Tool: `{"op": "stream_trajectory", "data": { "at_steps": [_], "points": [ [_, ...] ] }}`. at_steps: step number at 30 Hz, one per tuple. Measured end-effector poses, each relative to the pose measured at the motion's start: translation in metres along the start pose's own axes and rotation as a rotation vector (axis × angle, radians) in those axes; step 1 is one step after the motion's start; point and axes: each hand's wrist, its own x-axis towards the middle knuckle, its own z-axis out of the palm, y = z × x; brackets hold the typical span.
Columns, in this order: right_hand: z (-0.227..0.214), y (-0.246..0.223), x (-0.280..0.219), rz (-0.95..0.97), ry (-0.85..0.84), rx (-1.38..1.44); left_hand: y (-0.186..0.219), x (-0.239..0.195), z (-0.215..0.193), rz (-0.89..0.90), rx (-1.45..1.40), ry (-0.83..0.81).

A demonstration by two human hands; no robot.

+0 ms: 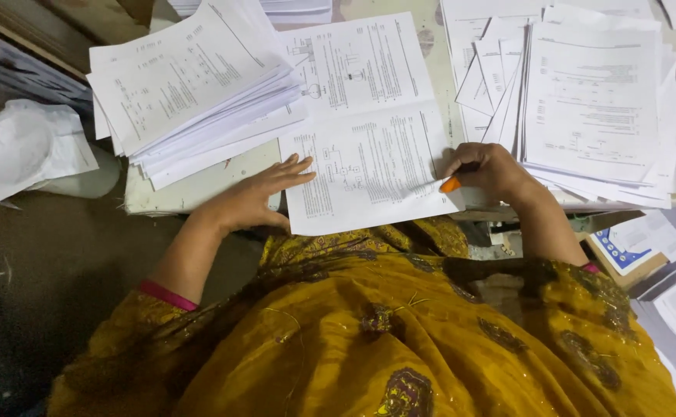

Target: Sorting and organizing various stacks of printed documents on a workspace surface.

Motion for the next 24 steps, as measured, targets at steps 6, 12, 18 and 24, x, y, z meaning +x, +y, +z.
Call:
{"op": "stream_trajectory", "data": {
  "at_steps": [6,12,18,24],
  "points": [
    [-0.002,0.027,-0.003,-0.056,0.061,0.158,-0.032,0.005,0.001,0.165,-0.104,0.016],
    [-0.003,0.001,-0.02,-0.054,0.07,0.232,-0.019,0.017,0.007,0.125,0.202,0.125],
    [-0.01,0.011,-0.051,0.069,-0.068,0.387,-0.045,0.056,0.034,0.265,0.405,0.374],
    [-0.005,-0.022,-0.076,-0.111,0.27,0.236,-0.003,0.027,0.051,0.198,-0.02,0.323]
  ]
}}
